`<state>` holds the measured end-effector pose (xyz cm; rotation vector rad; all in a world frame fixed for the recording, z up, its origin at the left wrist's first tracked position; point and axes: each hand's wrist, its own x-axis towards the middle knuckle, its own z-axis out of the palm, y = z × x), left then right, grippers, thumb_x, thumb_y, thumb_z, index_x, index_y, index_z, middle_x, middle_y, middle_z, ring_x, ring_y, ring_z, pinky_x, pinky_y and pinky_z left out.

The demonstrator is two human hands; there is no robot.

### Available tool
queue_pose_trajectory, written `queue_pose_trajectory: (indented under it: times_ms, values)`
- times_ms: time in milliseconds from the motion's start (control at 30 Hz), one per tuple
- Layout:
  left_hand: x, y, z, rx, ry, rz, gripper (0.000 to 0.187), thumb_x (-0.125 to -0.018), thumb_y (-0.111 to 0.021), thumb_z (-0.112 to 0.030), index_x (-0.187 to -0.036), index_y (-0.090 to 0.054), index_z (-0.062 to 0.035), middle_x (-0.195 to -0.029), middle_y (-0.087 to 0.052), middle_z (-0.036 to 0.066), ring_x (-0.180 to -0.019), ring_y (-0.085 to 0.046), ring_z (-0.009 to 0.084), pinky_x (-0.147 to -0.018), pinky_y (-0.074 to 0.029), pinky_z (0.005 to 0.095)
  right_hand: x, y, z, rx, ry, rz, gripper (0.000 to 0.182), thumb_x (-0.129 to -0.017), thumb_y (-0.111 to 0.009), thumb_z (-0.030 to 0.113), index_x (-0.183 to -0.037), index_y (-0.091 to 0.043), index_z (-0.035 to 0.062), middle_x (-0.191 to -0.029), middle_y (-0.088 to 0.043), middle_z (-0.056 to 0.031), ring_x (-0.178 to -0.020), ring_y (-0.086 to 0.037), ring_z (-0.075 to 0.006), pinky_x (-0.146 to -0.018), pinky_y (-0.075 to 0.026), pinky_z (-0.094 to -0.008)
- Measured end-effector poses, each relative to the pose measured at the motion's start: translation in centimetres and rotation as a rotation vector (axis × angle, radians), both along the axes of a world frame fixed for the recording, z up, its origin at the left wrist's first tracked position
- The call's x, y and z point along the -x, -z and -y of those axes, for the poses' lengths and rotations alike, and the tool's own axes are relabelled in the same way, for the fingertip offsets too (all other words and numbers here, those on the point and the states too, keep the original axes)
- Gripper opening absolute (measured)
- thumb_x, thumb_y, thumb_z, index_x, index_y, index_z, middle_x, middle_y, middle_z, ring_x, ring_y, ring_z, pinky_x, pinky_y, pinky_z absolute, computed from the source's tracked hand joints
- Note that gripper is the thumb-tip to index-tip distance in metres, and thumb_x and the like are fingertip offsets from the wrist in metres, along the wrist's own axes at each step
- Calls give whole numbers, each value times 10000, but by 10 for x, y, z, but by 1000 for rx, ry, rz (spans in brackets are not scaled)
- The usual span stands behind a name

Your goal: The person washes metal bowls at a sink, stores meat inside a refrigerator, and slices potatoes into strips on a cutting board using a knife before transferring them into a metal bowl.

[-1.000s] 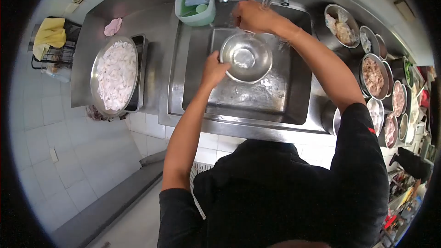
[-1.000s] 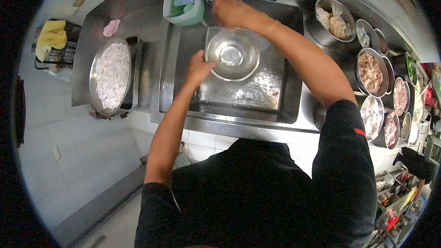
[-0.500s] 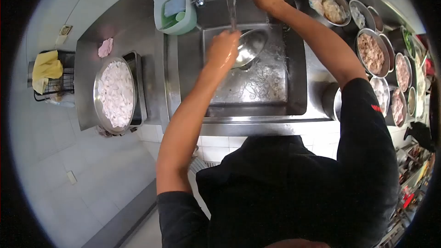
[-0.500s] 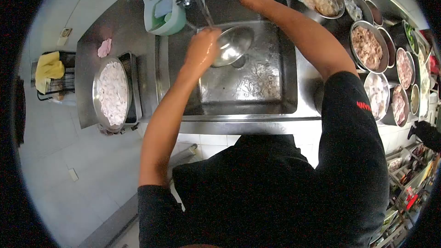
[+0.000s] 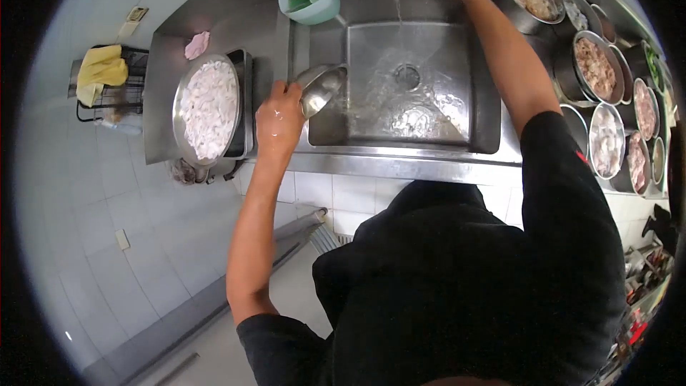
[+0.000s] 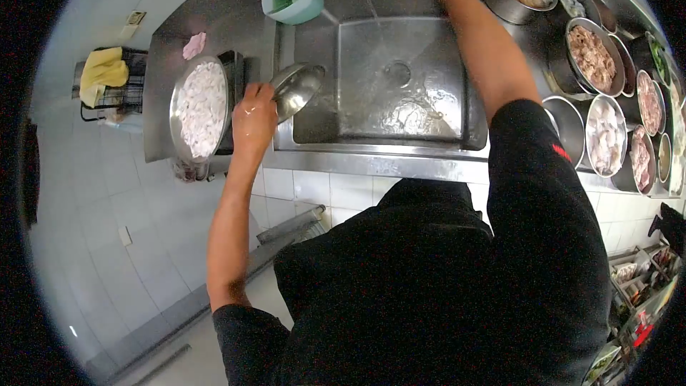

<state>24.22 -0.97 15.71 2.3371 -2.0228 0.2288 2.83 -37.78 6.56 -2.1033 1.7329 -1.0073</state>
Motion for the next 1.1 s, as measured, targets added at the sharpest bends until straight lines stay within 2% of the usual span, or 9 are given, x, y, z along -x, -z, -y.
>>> queue_pose_trajectory:
  times_ms: [67, 200, 300, 400, 600, 700, 833, 967, 1100]
  values:
    - [2, -8, -8, 127, 58, 28, 137, -723, -553, -15, -854, -554, -55, -879, -545, 124, -694, -609, 343, -589, -504, 425, 11, -15, 4, -151, -89, -17, 208, -760, -586, 201, -766, -654, 5, -761, -632, -224, -715, -622, -377, -665, -498, -447]
    - [15, -16, -27, 238, 142, 62, 103, -721, -551, -14, -811, -530, -57, -875, -542, 120, -691, -609, 319, -586, -506, 420, 34, 10, -52, 146, -292, -321, 199, -767, -536, 174, -817, -649, 18, -843, -625, -219, -783, -621, -371, -694, -508, -450]
    - [33, 9, -41, 194, 205, 66, 108, -727, -553, -22, -823, -528, -65, -898, -541, 117, -725, -609, 305, -588, -510, 412, 61, 14, -200, -265, -659, -604, 276, -699, -574, 94, -956, -668, 61, -928, -641, -197, -907, -612, -340, -824, -477, -427]
    - [55, 52, -61, -51, 328, 104, 122, -734, -552, -28, -847, -532, -69, -926, -537, 114, -762, -606, 304, -600, -514, 413, 99, 36, -301, -432, -611, -434, 305, -666, -562, 45, -944, -683, 78, -929, -646, -179, -908, -603, -350, -839, -473, -414]
    - [56, 80, -55, 62, 308, 72, 160, -730, -560, -45, -888, -548, -68, -947, -540, 121, -758, -604, 321, -635, -508, 441, 189, 26, -379, -272, -401, -53, 141, -663, -547, 63, -736, -661, 26, -753, -629, -201, -760, -612, -376, -741, -485, -436]
    - [75, 51, -43, 306, 221, -166, 170, -691, -593, -16, -851, -539, -34, -839, -546, 154, -725, -561, 383, -628, -467, 448, 245, 30, -397, -300, -220, -17, 135, -696, -564, 109, -723, -653, 11, -742, -626, -199, -754, -614, -367, -723, -489, -426]
    - [110, 41, -19, 252, -91, -691, 177, -723, -600, -28, -897, -571, -18, -723, -604, 124, -616, -592, 258, -590, -480, 372, 328, 62, -432, -460, 10, 69, 170, -714, -610, 168, -752, -656, 8, -721, -627, -189, -709, -620, -355, -659, -497, -411]
    - [161, 76, 29, 165, -264, -1620, 166, -770, -603, -34, -918, -545, 15, -871, -595, 116, -728, -612, 213, -641, -544, 336, 395, 80, -476, -658, 220, 363, 132, -725, -598, 90, -793, -657, -7, -688, -638, -156, -618, -626, -249, -583, -497, -352]
    - [228, 104, 81, 143, -311, -1864, 225, -781, -598, -20, -964, -495, 62, -925, -566, 167, -813, -599, 236, -698, -561, 374, 446, 108, -503, -498, 253, 194, 117, -753, -587, 37, -826, -649, -29, -684, -650, -136, -579, -619, -174, -534, -491, -303]
